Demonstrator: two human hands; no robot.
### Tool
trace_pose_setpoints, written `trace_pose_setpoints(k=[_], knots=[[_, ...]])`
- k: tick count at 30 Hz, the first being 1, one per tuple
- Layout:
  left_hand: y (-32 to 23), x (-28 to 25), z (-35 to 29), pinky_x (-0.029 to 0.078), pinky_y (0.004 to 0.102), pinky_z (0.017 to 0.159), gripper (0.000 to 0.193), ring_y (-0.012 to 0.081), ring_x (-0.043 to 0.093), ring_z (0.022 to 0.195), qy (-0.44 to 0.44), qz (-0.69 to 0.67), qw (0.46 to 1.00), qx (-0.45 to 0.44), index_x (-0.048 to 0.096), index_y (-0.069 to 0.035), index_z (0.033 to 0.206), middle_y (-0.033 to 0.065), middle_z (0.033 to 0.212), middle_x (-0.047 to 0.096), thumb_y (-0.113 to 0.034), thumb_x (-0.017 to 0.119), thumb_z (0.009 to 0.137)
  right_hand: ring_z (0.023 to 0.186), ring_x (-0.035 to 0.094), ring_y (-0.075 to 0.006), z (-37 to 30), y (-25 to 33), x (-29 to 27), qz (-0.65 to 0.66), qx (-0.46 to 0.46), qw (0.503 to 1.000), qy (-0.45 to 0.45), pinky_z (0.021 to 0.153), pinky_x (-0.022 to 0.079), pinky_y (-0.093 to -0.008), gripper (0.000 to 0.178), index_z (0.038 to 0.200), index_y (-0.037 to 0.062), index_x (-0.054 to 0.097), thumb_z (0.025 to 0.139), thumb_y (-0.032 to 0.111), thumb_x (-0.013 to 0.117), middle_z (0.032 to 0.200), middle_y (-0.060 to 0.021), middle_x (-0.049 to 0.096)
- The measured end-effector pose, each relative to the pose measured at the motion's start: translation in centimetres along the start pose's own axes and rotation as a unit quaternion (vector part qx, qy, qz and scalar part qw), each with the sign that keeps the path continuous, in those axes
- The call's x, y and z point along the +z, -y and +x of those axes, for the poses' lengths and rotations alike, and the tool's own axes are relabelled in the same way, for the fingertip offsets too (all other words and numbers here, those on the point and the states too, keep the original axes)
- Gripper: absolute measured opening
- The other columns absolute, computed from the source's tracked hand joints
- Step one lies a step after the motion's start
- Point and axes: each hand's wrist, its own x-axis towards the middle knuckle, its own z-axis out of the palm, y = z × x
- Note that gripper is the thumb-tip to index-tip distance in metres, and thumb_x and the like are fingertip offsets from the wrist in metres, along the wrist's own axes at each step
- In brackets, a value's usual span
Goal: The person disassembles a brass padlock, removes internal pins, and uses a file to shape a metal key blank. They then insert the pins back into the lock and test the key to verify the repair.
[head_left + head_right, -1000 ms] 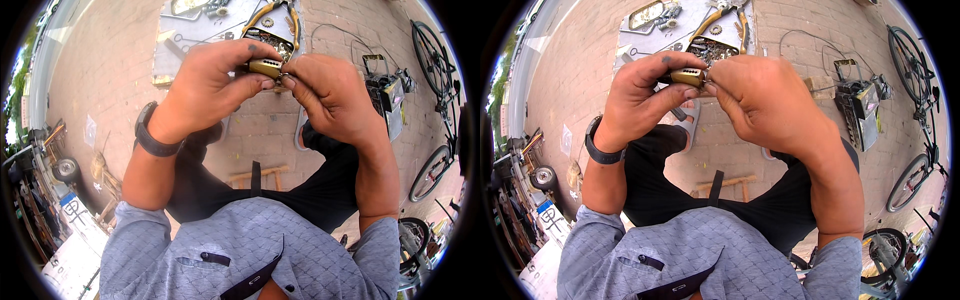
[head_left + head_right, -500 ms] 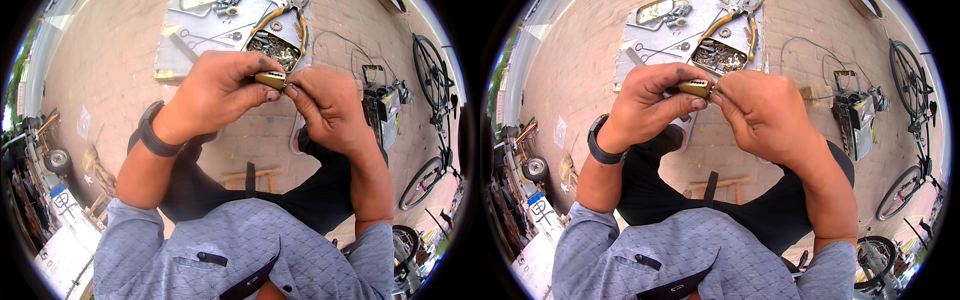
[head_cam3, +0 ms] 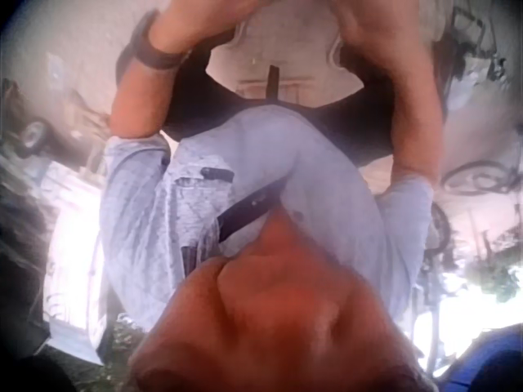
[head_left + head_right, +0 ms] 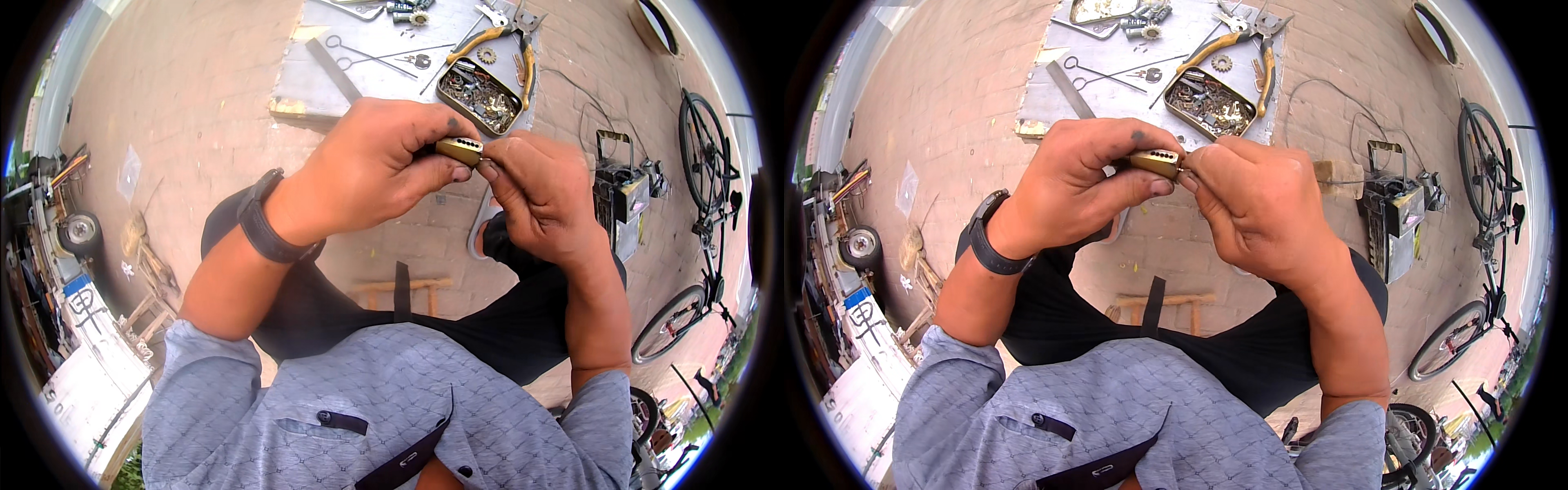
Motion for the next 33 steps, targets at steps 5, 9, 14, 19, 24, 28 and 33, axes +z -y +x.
trace_pose_setpoints(k=[5, 9, 14, 19, 24, 28, 33], knots=[[-0.8, -1.0, -0.5, 0.057, 0.0256, 0.07, 0.024, 0.0091, 0.071, 0.078, 0.025, -0.044, 0.996, -0.073, 0.074, -0.002, 0.115, 0.0058, 0.088, 0.077, 0.0, 0.076, 0.091, 0.066, 0.063, -0.0343, 0.3, 0.1, 1.0, 0.041, 0.03, 0.999, 0.013, 0.058, 0.049, -0.0402, 0.007, 0.096, 0.0016, 0.071, 0.089, 0.002, 0.074, 0.076, -0.014, 0.063], [-0.5, -2.1, -1.0, 0.056, 0.0235, 0.069, 0.024, 0.0072, 0.07, 0.078, 0.009, 0.018, 0.998, -0.066, 0.074, -0.002, 0.117, 0.0054, 0.089, 0.077, -0.001, 0.075, 0.093, 0.068, 0.064, -0.0351, 1.4, 0.3, 1.7, 0.098, 0.091, 0.99, 0.032, 0.06, 0.05, -0.04, 0.009, 0.098, 0.0008, 0.071, 0.091, 0.006, 0.074, 0.077, -0.0155, 0.064], [0.4, -3.8, -1.5, 0.058, 0.0247, 0.075, 0.023, 0.0087, 0.071, 0.084, -0.143, 0.039, 0.982, -0.118, 0.073, 0.001, 0.118, 0.0062, 0.096, 0.078, -0.002, 0.074, 0.096, 0.075, 0.066, -0.0378, 5.5, 0.2, 1.8, 0.055, 0.071, 0.995, 0.032, 0.066, 0.051, -0.0445, 0.011, 0.097, -0.001, 0.07, 0.094, 0.01, 0.07, 0.081, -0.0174, 0.067], [1.6, -5.5, -1.6, 0.057, 0.025, 0.085, 0.026, 0.0106, 0.071, 0.094, -0.279, 0.041, 0.955, -0.097, 0.073, 0.005, 0.121, 0.0068, 0.103, 0.078, -0.004, 0.075, 0.097, 0.083, 0.07, -0.0391, 9.5, -2.4, 6.1, -0.213, -0.018, 0.977, -0.017, 0.07, 0.055, -0.0483, 0.007, 0.089, 0.0009, 0.069, 0.088, 0.006, 0.065, 0.087, -0.0187, 0.071], [2.4, -6.1, -1.8, 0.057, 0.025, 0.085, 0.025, 0.0102, 0.07, 0.093, -0.286, 0.032, 0.952, -0.101, 0.074, 0.004, 0.119, 0.0061, 0.102, 0.078, -0.004, 0.075, 0.096, 0.082, 0.073, -0.0392, 11.7, -2.9, 8.9, -0.325, -0.002, 0.945, 0.043, 0.071, 0.058, -0.0473, 0.007, 0.086, 0.0024, 0.069, 0.084, 0.004, 0.063, 0.084, -0.019, 0.072], [2.4, -6.2, -2.0, 0.057, 0.0252, 0.083, 0.023, 0.0097, 0.07, 0.092, -0.274, 0.067, 0.952, -0.119, 0.074, 0.004, 0.117, 0.0053, 0.1, 0.078, -0.004, 0.076, 0.095, 0.082, 0.073, -0.0402, 12.2, -2.7, 9.4, -0.329, 0.015, 0.942, 0.065, 0.073, 0.058, -0.0482, 0.007, 0.085, 0.0014, 0.069, 0.082, 0.005, 0.065, 0.086, -0.0205, 0.073], [1.9, -5.8, -2.2, 0.058, 0.0249, 0.08, 0.022, 0.0096, 0.071, 0.089, -0.268, 0.064, 0.955, -0.111, 0.075, 0.003, 0.116, 0.0058, 0.097, 0.078, -0.002, 0.075, 0.094, 0.076, 0.074, -0.0287, 12.2, -2.2, 6.6, -0.043, 0.133, 0.99, -0.035, 0.071, 0.058, -0.0424, 0.018, 0.099, -0.0037, 0.073, 0.09, 0.008, 0.062, 0.084, -0.0202, 0.074]])
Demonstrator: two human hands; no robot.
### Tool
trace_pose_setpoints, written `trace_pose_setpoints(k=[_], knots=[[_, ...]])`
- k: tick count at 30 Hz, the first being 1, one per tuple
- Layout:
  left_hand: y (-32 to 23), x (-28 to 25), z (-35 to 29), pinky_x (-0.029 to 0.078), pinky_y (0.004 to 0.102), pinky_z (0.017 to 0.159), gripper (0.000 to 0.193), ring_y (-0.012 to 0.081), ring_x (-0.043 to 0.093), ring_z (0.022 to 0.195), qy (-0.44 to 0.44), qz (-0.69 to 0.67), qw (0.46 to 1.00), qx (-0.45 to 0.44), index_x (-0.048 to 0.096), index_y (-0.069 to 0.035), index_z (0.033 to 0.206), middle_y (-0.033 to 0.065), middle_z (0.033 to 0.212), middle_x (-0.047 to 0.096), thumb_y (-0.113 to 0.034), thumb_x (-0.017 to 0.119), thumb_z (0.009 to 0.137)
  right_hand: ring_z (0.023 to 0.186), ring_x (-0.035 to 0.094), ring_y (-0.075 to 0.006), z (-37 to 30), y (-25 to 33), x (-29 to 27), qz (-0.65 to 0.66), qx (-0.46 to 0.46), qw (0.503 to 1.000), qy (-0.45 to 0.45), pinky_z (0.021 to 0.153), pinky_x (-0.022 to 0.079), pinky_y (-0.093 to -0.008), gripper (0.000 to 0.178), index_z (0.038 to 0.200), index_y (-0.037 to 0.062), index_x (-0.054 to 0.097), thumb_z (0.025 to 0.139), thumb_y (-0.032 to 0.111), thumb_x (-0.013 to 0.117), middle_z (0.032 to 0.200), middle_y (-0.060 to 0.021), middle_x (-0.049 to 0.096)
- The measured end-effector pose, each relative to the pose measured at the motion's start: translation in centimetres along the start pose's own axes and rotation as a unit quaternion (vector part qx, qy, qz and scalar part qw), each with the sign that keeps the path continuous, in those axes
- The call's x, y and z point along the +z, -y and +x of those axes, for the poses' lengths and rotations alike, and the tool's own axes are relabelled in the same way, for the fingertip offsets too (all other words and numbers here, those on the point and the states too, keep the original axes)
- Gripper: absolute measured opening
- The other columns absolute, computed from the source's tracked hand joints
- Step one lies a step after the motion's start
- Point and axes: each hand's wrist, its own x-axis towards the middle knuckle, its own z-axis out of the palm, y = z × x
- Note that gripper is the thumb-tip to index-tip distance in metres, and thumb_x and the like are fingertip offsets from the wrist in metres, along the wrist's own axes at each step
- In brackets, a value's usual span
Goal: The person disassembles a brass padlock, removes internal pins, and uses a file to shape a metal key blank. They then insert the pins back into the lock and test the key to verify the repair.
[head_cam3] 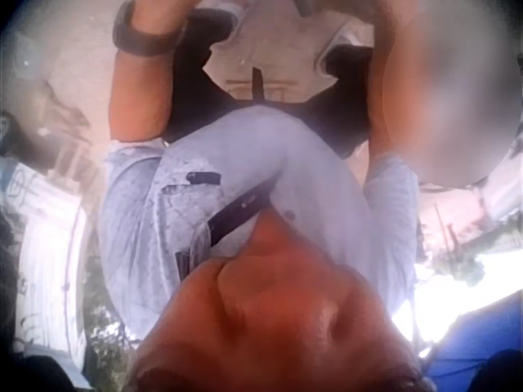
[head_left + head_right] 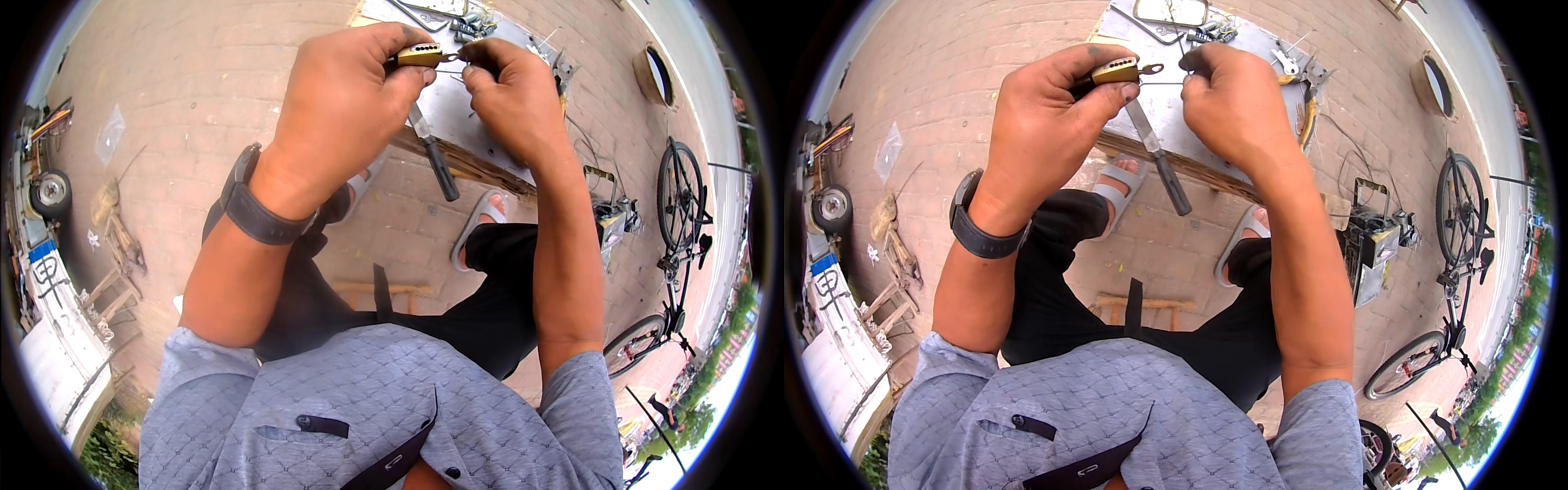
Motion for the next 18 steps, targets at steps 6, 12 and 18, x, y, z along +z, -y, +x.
trace_pose_setpoints(k=[6, 12, 18], knots=[[-1.0, 1.5, -0.3, 0.059, 0.0246, 0.078, 0.022, 0.011, 0.073, 0.088, 0.031, 0.03, 0.998, 0.046, 0.075, 0.003, 0.116, 0.0087, 0.098, 0.079, 0.001, 0.074, 0.094, 0.076, 0.073, -0.0194, -2.3, 2.1, -4.7, 0.36, 0.029, 0.932, -0.037, 0.065, 0.058, -0.0304, 0.012, 0.107, 0.0011, 0.071, 0.1, 0.011, 0.069, 0.092, -0.009, 0.075], [-1.8, 3.7, -0.1, 0.059, 0.0253, 0.075, 0.023, 0.0113, 0.073, 0.086, 0.047, 0.035, 0.994, 0.09, 0.075, 0.003, 0.116, 0.0095, 0.097, 0.079, 0.001, 0.074, 0.093, 0.076, 0.072, -0.0129, -4.5, 1.3, -5.4, 0.334, -0.05, 0.939, -0.061, 0.065, 0.057, -0.0247, 0.014, 0.111, -0.0035, 0.071, 0.101, 0.006, 0.069, 0.092, -0.0087, 0.074], [-3.0, 5.5, 0.1, 0.059, 0.0261, 0.074, 0.023, 0.0123, 0.074, 0.085, 0.069, 0.054, 0.99, 0.109, 0.075, 0.004, 0.115, 0.0105, 0.097, 0.079, -0.001, 0.075, 0.093, 0.076, 0.071, -0.0122, -5.7, -0.3, -6.8, 0.329, -0.031, 0.941, -0.074, 0.065, 0.055, -0.0245, 0.015, 0.112, -0.0038, 0.071, 0.101, 0.005, 0.07, 0.093, -0.0082, 0.074]])
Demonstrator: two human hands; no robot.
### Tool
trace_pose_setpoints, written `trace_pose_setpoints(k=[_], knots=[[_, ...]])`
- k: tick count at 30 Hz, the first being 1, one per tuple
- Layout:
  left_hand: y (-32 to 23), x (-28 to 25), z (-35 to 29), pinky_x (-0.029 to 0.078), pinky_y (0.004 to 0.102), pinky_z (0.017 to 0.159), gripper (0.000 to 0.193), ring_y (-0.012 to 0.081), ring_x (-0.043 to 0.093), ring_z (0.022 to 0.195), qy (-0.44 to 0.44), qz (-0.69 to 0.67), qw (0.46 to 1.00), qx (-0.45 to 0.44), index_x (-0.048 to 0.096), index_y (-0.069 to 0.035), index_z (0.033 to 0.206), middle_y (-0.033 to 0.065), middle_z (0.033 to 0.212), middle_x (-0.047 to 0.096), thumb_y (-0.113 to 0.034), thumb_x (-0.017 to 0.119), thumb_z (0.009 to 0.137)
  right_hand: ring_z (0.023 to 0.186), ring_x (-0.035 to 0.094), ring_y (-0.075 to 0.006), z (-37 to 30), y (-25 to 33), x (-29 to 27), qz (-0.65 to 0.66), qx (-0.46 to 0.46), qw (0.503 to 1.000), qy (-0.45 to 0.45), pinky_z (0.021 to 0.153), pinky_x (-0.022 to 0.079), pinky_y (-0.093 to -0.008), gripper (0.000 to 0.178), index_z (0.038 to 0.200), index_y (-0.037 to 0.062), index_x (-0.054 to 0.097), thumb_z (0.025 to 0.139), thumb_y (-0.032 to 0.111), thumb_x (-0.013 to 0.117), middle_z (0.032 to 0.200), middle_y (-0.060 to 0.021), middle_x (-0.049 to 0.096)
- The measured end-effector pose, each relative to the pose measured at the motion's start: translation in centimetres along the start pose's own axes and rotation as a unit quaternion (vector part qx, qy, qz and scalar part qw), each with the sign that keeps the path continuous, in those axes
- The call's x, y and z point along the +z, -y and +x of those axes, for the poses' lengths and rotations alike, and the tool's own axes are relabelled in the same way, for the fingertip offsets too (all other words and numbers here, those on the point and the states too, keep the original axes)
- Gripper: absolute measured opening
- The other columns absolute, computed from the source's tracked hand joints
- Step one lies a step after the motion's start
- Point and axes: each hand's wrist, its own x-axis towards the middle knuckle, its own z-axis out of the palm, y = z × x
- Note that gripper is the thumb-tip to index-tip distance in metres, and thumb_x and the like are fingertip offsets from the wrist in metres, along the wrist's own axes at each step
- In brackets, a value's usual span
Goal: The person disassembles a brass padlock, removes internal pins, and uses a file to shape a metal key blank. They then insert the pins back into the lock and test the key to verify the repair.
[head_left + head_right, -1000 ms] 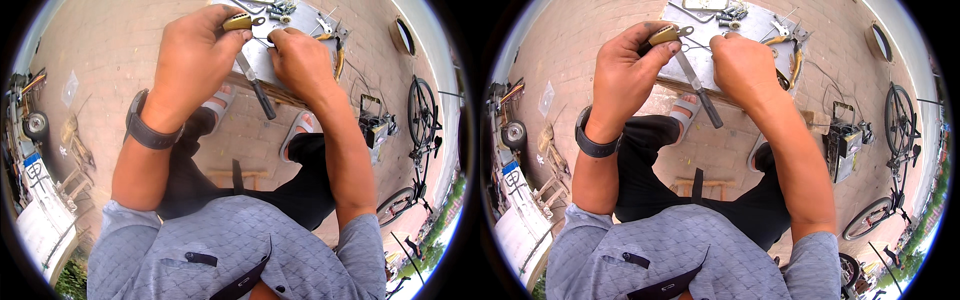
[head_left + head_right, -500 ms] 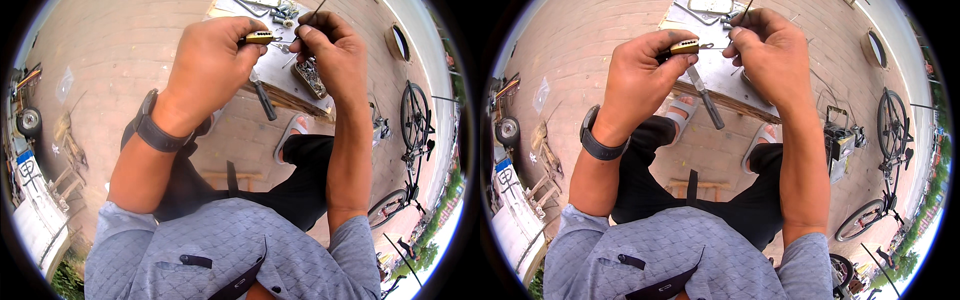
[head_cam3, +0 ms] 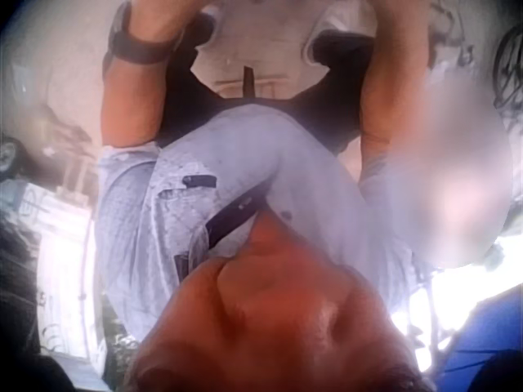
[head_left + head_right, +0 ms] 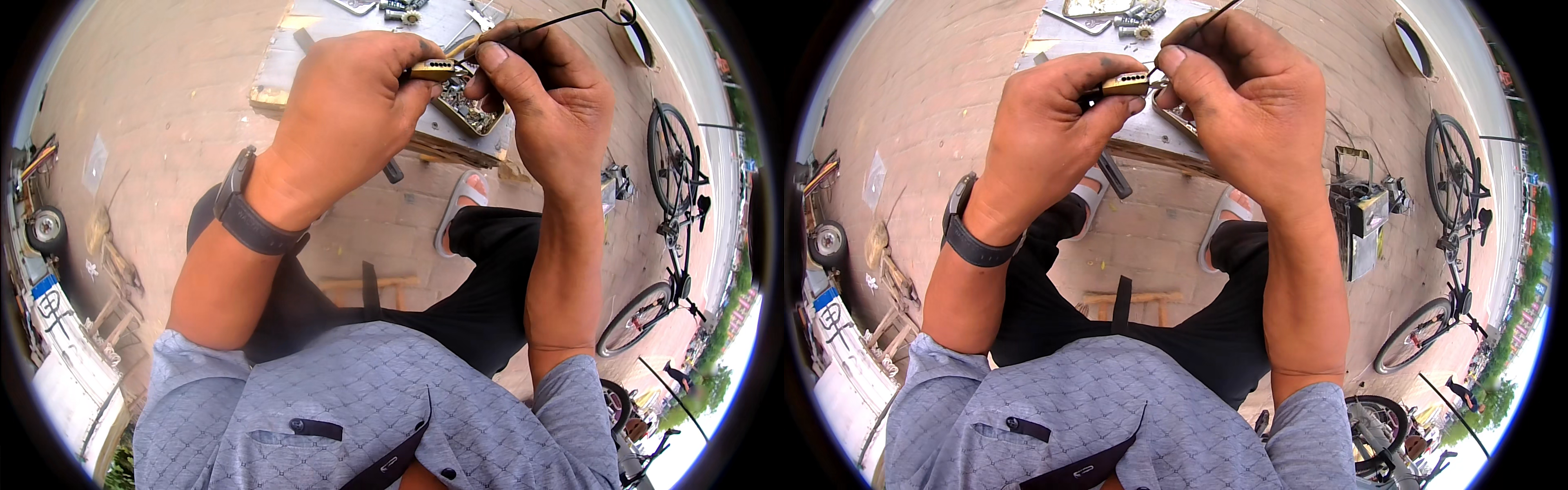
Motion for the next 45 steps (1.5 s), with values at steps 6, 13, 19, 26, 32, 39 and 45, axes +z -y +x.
trace_pose_setpoints(k=[6, 13, 19, 26, 32, 39, 45], knots=[[-0.5, 1.5, 0.7, 0.059, 0.0271, 0.072, 0.024, 0.0132, 0.073, 0.081, 0.015, 0.011, 1.0, 0.025, 0.075, 0.003, 0.115, 0.0111, 0.094, 0.078, -0.002, 0.077, 0.092, 0.076, 0.071, -0.0112, -0.7, -0.1, -1.7, -0.033, -0.017, 0.999, 0.005, 0.065, 0.054, -0.0234, 0.014, 0.112, -0.0032, 0.072, 0.1, 0.005, 0.07, 0.093, -0.0072, 0.074], [-1.0, 2.7, 1.0, 0.057, 0.0273, 0.066, 0.023, 0.0123, 0.071, 0.074, 0.024, 0.036, 0.998, 0.039, 0.077, 0.001, 0.114, 0.0125, 0.09, 0.077, -0.003, 0.077, 0.092, 0.075, 0.069, -0.0097, -1.6, 0.2, -2.7, -0.099, -0.038, 0.994, -0.005, 0.065, 0.053, -0.022, 0.013, 0.111, -0.0026, 0.073, 0.099, 0.003, 0.071, 0.092, -0.0051, 0.074], [-1.4, 3.2, 1.4, 0.057, 0.0284, 0.067, 0.021, 0.0131, 0.071, 0.075, 0.033, 0.018, 0.998, 0.054, 0.076, 0.001, 0.112, 0.0122, 0.089, 0.076, -0.004, 0.077, 0.092, 0.074, 0.067, -0.0104, -1.8, 0.8, -2.8, -0.172, -0.055, 0.984, 0.002, 0.067, 0.052, -0.024, 0.011, 0.106, -0.002, 0.073, 0.096, 0.002, 0.073, 0.087, -0.005, 0.072], [-1.4, 3.7, 1.5, 0.056, 0.0289, 0.068, 0.021, 0.0139, 0.071, 0.076, 0.046, 0.012, 0.998, 0.048, 0.075, 0.001, 0.113, 0.0122, 0.09, 0.076, -0.003, 0.076, 0.092, 0.078, 0.066, -0.0076, -1.9, 0.4, -3.7, -0.176, -0.068, 0.982, 0.0, 0.069, 0.053, -0.0215, 0.013, 0.109, -0.0022, 0.074, 0.098, 0.004, 0.075, 0.091, -0.0017, 0.072], [-1.5, 4.0, 1.3, 0.057, 0.0286, 0.07, 0.023, 0.0127, 0.071, 0.079, 0.062, -0.005, 0.997, 0.036, 0.075, 0.002, 0.115, 0.012, 0.092, 0.077, -0.002, 0.076, 0.092, 0.076, 0.067, -0.0079, -2.6, 1.0, -4.2, -0.168, -0.024, 0.985, -0.017, 0.066, 0.051, -0.0215, 0.013, 0.11, -0.0014, 0.074, 0.099, 0.006, 0.074, 0.091, -0.003, 0.073], [-1.2, 4.1, 1.2, 0.058, 0.0286, 0.072, 0.024, 0.0134, 0.071, 0.08, 0.062, 0.006, 0.997, 0.04, 0.075, 0.002, 0.115, 0.0116, 0.092, 0.077, -0.001, 0.077, 0.091, 0.081, 0.073, -0.0121, -2.5, 1.0, -4.2, -0.213, -0.088, 0.973, 0.001, 0.067, 0.053, -0.0224, 0.013, 0.111, -0.003, 0.071, 0.104, 0.007, 0.068, 0.093, -0.0062, 0.074], [-1.3, 4.1, 1.3, 0.058, 0.0285, 0.072, 0.024, 0.0138, 0.073, 0.081, 0.049, 0.002, 0.997, 0.053, 0.074, 0.003, 0.115, 0.0117, 0.093, 0.077, -0.001, 0.077, 0.092, 0.083, 0.074, -0.015, -2.7, 0.5, -4.0, -0.113, -0.102, 0.988, -0.021, 0.069, 0.055, -0.023, 0.015, 0.114, -0.0047, 0.069, 0.104, 0.007, 0.067, 0.096, -0.0093, 0.074]])
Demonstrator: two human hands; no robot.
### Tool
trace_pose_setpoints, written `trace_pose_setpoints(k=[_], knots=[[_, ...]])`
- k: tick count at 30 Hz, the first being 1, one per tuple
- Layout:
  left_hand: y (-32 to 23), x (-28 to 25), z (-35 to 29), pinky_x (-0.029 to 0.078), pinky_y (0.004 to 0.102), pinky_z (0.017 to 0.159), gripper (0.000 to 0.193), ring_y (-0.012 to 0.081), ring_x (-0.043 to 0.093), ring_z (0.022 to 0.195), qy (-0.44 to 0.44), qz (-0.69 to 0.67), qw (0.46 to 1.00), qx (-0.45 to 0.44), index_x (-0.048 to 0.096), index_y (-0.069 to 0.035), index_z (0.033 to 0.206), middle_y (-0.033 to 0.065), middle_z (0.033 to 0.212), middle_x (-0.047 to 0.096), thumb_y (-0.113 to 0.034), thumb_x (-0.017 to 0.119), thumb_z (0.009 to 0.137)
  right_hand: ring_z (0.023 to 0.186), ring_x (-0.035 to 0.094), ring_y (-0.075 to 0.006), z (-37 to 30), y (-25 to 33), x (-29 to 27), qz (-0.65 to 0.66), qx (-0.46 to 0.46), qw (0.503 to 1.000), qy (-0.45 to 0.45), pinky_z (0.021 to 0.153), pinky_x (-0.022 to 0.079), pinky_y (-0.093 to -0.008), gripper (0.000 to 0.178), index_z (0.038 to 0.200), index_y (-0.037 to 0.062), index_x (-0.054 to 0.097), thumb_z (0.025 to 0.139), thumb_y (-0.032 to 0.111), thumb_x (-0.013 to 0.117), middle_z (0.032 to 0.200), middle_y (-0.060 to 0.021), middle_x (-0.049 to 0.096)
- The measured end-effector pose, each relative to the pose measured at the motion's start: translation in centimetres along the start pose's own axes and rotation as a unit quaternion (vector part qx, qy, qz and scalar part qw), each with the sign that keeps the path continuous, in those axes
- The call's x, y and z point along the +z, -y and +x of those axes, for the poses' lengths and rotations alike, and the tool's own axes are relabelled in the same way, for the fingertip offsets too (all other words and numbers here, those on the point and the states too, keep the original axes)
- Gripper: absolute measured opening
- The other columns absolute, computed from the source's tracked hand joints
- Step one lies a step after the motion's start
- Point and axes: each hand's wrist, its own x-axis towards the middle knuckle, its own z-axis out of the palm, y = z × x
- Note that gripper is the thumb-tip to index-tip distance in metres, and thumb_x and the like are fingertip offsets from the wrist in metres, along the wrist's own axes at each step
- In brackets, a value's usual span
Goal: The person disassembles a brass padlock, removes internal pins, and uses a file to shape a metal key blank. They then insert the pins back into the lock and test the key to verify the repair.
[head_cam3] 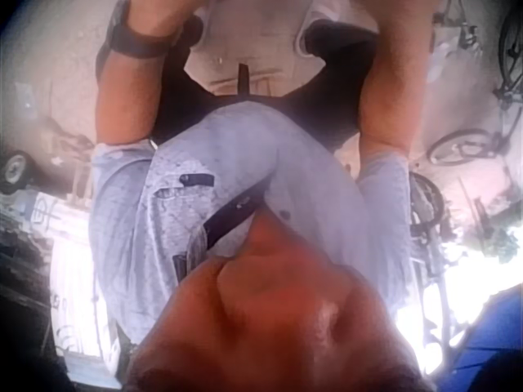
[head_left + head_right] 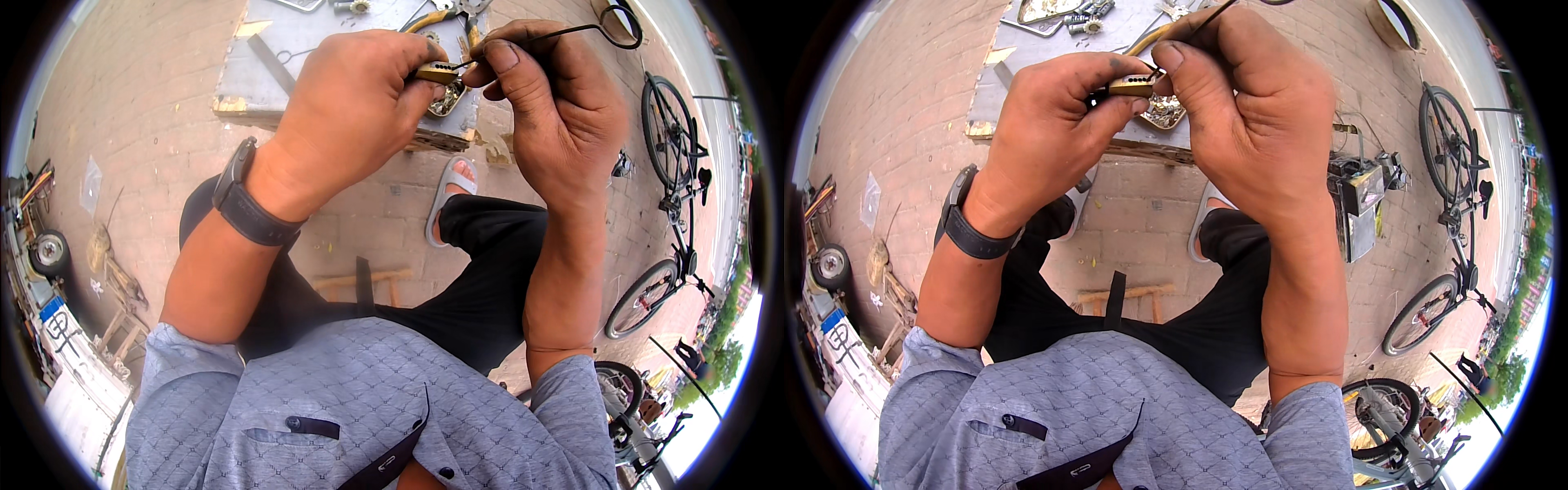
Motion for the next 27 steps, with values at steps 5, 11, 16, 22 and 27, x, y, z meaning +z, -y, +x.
trace_pose_setpoints(k=[5, 11, 16, 22, 27], knots=[[-0.06, -0.08, -0.08, 0.059, 0.0279, 0.074, 0.024, 0.0137, 0.073, 0.084, 0.0, -0.009, 1.0, 0.0, 0.074, 0.003, 0.116, 0.0115, 0.095, 0.078, -0.001, 0.076, 0.093, 0.082, 0.074, -0.0144, 0.08, -0.09, -0.08, 0.005, 0.001, 1.0, -0.001, 0.068, 0.055, -0.0228, 0.015, 0.114, -0.005, 0.069, 0.104, 0.006, 0.068, 0.095, -0.0094, 0.075], [0.1, -0.12, -0.11, 0.059, 0.0276, 0.074, 0.024, 0.0136, 0.074, 0.084, 0.007, -0.019, 1.0, -0.008, 0.074, 0.004, 0.116, 0.0112, 0.097, 0.078, 0.0, 0.076, 0.093, 0.079, 0.073, -0.0135, 0.12, 0.21, -0.06, -0.011, -0.003, 1.0, 0.0, 0.067, 0.054, -0.0228, 0.015, 0.114, -0.0051, 0.069, 0.104, 0.006, 0.068, 0.094, -0.0093, 0.075], [-0.07, -0.25, -0.11, 0.059, 0.0274, 0.074, 0.024, 0.0136, 0.074, 0.084, 0.003, -0.008, 1.0, 0.001, 0.074, 0.003, 0.117, 0.0109, 0.096, 0.078, 0.0, 0.076, 0.093, 0.078, 0.073, -0.0129, 0.12, 0.05, -0.06, 0.001, -0.004, 1.0, -0.007, 0.067, 0.054, -0.0228, 0.015, 0.113, -0.0052, 0.069, 0.104, 0.006, 0.068, 0.093, -0.0094, 0.074], [-0.15, -0.35, -0.14, 0.059, 0.0269, 0.074, 0.025, 0.0133, 0.074, 0.085, 0.013, -0.023, 1.0, -0.01, 0.074, 0.003, 0.118, 0.0105, 0.097, 0.078, 0.0, 0.075, 0.093, 0.078, 0.072, -0.0125, 0.06, 0.3, 0.05, 0.0, 0.004, 1.0, -0.007, 0.066, 0.054, -0.0225, 0.015, 0.114, -0.0049, 0.069, 0.104, 0.006, 0.068, 0.093, -0.0092, 0.074], [-0.24, -0.33, -0.14, 0.059, 0.0271, 0.074, 0.025, 0.0135, 0.074, 0.085, 0.006, -0.028, 1.0, -0.002, 0.074, 0.002, 0.118, 0.0107, 0.097, 0.077, 0.001, 0.075, 0.093, 0.077, 0.072, -0.0116, 0.0, 0.4, 0.14, -0.006, 0.006, 1.0, -0.002, 0.065, 0.054, -0.0224, 0.014, 0.113, -0.0048, 0.07, 0.103, 0.005, 0.069, 0.093, -0.0085, 0.074]])
